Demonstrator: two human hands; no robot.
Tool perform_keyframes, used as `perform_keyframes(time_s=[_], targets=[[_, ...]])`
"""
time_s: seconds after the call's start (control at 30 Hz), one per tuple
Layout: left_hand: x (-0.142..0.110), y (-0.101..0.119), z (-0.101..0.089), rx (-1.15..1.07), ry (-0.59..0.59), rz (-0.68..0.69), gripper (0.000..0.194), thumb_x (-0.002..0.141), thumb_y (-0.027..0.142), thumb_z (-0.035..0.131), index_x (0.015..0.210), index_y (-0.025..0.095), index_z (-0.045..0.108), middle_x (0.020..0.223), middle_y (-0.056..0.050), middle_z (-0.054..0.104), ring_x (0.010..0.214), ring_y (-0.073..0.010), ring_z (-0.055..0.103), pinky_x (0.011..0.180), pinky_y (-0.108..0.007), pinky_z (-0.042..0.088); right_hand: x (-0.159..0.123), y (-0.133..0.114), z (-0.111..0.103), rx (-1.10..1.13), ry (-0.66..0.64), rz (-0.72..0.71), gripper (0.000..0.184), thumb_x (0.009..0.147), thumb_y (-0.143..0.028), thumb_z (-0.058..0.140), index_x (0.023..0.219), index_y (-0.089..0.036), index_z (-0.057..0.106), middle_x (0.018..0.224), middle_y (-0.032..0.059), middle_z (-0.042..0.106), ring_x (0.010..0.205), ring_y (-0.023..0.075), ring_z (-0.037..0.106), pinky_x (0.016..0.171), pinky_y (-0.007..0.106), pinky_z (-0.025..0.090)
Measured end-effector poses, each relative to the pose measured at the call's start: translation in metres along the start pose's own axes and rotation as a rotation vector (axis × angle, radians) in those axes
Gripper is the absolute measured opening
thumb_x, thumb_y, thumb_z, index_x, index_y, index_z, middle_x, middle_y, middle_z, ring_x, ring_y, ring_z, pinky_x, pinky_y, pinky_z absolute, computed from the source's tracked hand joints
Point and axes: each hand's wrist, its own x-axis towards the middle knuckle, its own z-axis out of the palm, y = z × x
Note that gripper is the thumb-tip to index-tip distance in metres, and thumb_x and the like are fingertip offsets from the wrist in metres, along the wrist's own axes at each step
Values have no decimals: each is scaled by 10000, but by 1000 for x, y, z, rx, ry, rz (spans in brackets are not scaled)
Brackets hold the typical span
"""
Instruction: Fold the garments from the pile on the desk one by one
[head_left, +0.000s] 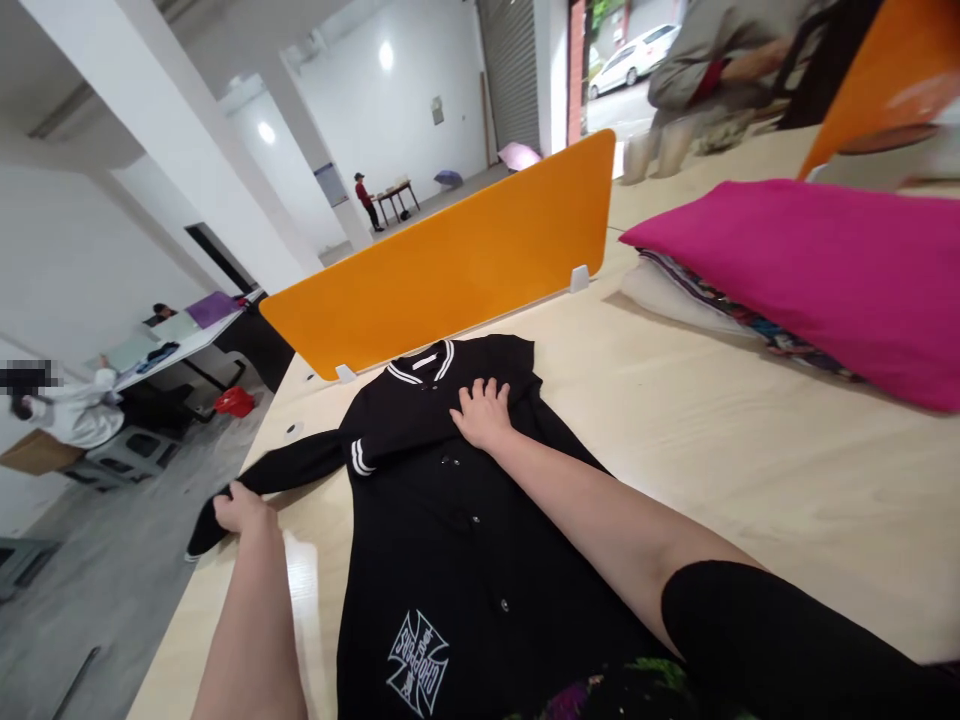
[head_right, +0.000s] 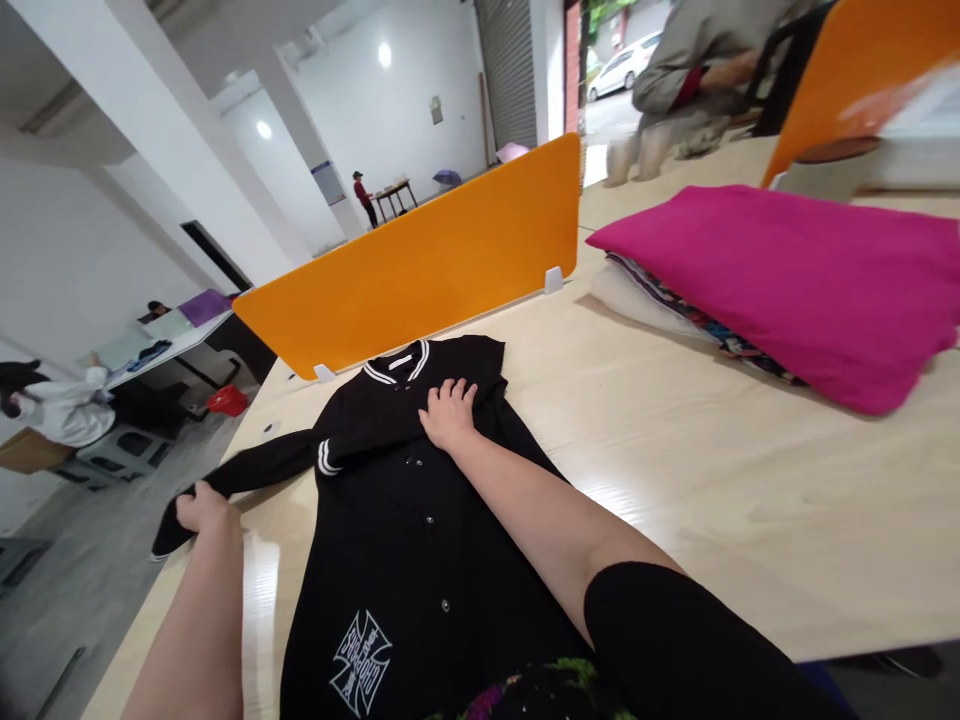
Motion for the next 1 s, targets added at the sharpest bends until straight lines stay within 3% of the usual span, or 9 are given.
perform_keyframes(time_s=[0.07,0.13,0.27,0.33,0.5,0.7,0.8,0.9,1.0], targets=[[1,31,15,3,80,82,254,868,365,307,825,195,491,811,-77,591,844,-229,586,755,-382,515,1,0,1,29,2,0,561,919,-443,448,1335,-72,506,1425,270,395,1327,466,288,1052,642,146],[-9,63,35,3,16,211,320,857,446,376,812,179,545,842,-80,628,868,-218,586,807,-343,496,3,3,0,80,16,1,518,913,-418,474,1306,-85,532,1419,253,414,1329,447,298,1059,644,151],[-62,104,77,168,-605,668,340,845,483,485,870,198,669,944,-71,701,966,-212,621,818,-268,490,15,14,-4,378,85,45,429,948,-332,406,1316,-144,520,1360,154,517,1267,295,447,1095,499,267],[-91,105,92,311,-759,803,340,881,458,465,987,220,684,1141,-80,674,1107,-219,584,908,-292,472,21,21,-6,563,115,124,470,964,-317,335,1382,-133,446,1334,142,541,1168,220,545,1046,371,371],[-128,66,105,502,-688,828,374,912,367,470,1243,245,596,1415,-99,501,1321,-292,413,1096,-517,305,26,26,-6,684,130,174,633,927,-396,375,1495,-138,264,1389,145,488,1075,218,602,958,322,449],[-134,36,102,472,-627,864,361,933,290,416,1246,278,595,1347,-59,573,1319,-231,424,1139,-462,244,27,33,-9,588,146,223,831,828,-256,448,1544,-188,32,1531,142,256,1065,252,592,979,386,432],[-136,36,100,418,-612,866,354,912,217,414,1189,266,628,1308,-51,602,1287,-217,457,1142,-450,236,28,38,-14,423,131,158,737,787,-140,440,1499,-226,270,1553,91,209,1164,248,522,958,343,436],[-134,37,100,374,-630,807,326,910,299,445,1175,272,634,1312,-43,599,1295,-235,443,1151,-488,202,29,42,-18,299,86,36,497,793,-79,376,1220,-196,601,1391,76,458,1124,228,521,917,304,442],[-130,37,99,372,-639,606,386,946,408,357,1195,282,623,1379,-35,546,1358,-278,356,1134,-575,176,28,45,-22,272,142,-5,434,810,-56,329,1091,-169,640,1258,87,559,1094,216,525,930,297,422]])
